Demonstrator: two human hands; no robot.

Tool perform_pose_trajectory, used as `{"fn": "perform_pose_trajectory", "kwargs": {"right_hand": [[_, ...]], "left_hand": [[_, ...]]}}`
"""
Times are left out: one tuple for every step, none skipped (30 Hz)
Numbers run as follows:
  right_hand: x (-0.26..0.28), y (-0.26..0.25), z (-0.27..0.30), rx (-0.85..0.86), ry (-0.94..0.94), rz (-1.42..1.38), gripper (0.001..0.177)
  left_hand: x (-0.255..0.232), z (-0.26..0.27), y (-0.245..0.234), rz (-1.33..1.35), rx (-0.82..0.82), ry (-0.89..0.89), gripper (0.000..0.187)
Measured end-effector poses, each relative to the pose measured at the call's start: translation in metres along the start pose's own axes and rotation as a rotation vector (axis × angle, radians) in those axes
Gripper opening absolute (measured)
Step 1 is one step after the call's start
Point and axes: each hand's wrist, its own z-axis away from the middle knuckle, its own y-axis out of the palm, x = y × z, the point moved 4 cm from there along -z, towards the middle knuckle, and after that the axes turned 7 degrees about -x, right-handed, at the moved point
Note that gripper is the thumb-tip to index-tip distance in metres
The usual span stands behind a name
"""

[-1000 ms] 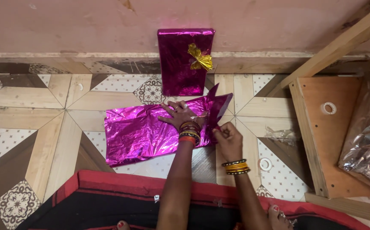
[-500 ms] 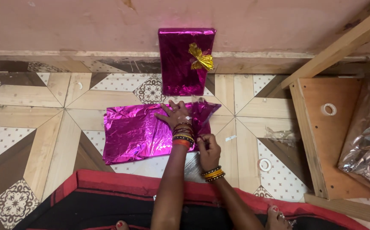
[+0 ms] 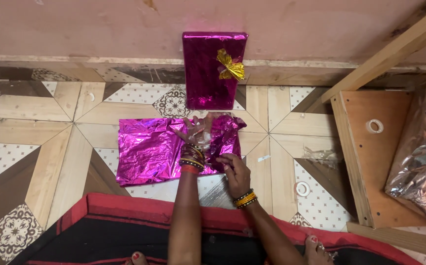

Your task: The person wraps a rectangular object with pink metallic paper, folding the sides and securing them with clear tape. The person smooths the paper and tapes the edges to complete the wrapping.

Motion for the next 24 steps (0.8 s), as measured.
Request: {"fn": "perform_pose_trajectory", "kwargs": {"right_hand": [[0.0,0.0,0.0,-0.002,0.003,0.03,0.034],[0.0,0.001,-0.001,-0.004,0.005,0.06,0.034],[0.0,0.003,-0.002,-0.007,0.011,0.068,0.034],[0.0,0.004,-0.003,-0.011,0.019,0.077,0.035],[-0.001,0.005,-0.003,-0.014,0.027,0.086,0.035],[0.0,0.006,-0.003,-0.029,-0.002,0.143,0.032],[0.002,0.006,-0.003,-0.043,-0.031,0.2,0.03],[0.003,0.008,-0.003,-0.057,-0.06,0.256,0.028],[0.005,0.01,-0.003,-0.043,-0.073,0.308,0.03],[0.006,0.012,-0.002,-0.03,-0.084,0.359,0.033],[0.007,0.014,-0.001,-0.016,-0.096,0.411,0.036],[0.01,0.014,-0.001,-0.021,-0.16,0.404,0.036],[0.013,0.015,0.0,-0.026,-0.225,0.397,0.037],[0.015,0.014,0.001,-0.031,-0.288,0.391,0.037],[0.014,0.014,0.0,-0.02,-0.275,0.395,0.037],[0.012,0.014,0.0,-0.009,-0.262,0.398,0.037],[0.011,0.014,-0.001,0.002,-0.249,0.401,0.037],[0.009,0.014,-0.001,0.016,-0.238,0.404,0.04],[0.008,0.014,0.0,0.029,-0.227,0.407,0.043],[0.006,0.014,-0.001,0.041,-0.217,0.411,0.045],[0.005,0.015,0.0,0.04,-0.233,0.413,0.045],[0.004,0.015,0.0,0.037,-0.249,0.417,0.045],[0.004,0.015,0.001,0.035,-0.264,0.421,0.046],[0.002,0.015,0.002,0.034,-0.258,0.427,0.048]], "left_hand": [[-0.001,0.001,-0.001,0.022,-0.113,0.036,0.093],[-0.001,0.0,-0.004,0.083,-0.176,0.062,0.101],[-0.001,-0.003,-0.011,0.144,-0.239,0.089,0.109],[-0.002,-0.012,-0.018,0.166,-0.176,0.111,0.11],[0.0,-0.021,-0.026,0.227,-0.048,0.115,0.111],[0.001,-0.026,-0.027,0.306,0.37,0.052,0.113],[0.005,-0.025,-0.03,0.385,0.846,-0.079,0.114],[0.006,-0.029,-0.038,0.39,1.154,-0.185,0.115],[0.005,-0.037,-0.05,0.351,1.257,-0.205,0.117],[0.001,-0.044,-0.059,0.317,1.324,-0.209,0.118],[0.0,-0.05,-0.066,0.28,1.334,-0.193,0.115],[-0.002,-0.055,-0.071,0.271,1.239,-0.206,0.108],[-0.005,-0.054,-0.074,0.262,1.145,-0.219,0.102],[-0.007,-0.053,-0.073,0.254,1.051,-0.23,0.095],[-0.008,-0.048,-0.067,0.274,1.034,-0.274,0.081],[-0.007,-0.043,-0.06,0.292,1.017,-0.318,0.068],[-0.007,-0.037,-0.052,0.311,0.999,-0.362,0.058],[-0.007,-0.031,-0.045,0.26,1.016,-0.341,0.056],[-0.006,-0.027,-0.038,0.226,1.012,-0.336,0.057],[-0.007,-0.024,-0.033,0.202,1.01,-0.328,0.058],[-0.007,-0.022,-0.029,0.177,1.004,-0.327,0.059],[-0.009,-0.021,-0.028,0.151,1.002,-0.327,0.06],[-0.01,-0.022,-0.027,0.128,0.997,-0.323,0.061],[-0.011,-0.021,-0.029,0.106,0.992,-0.322,0.063]]}}
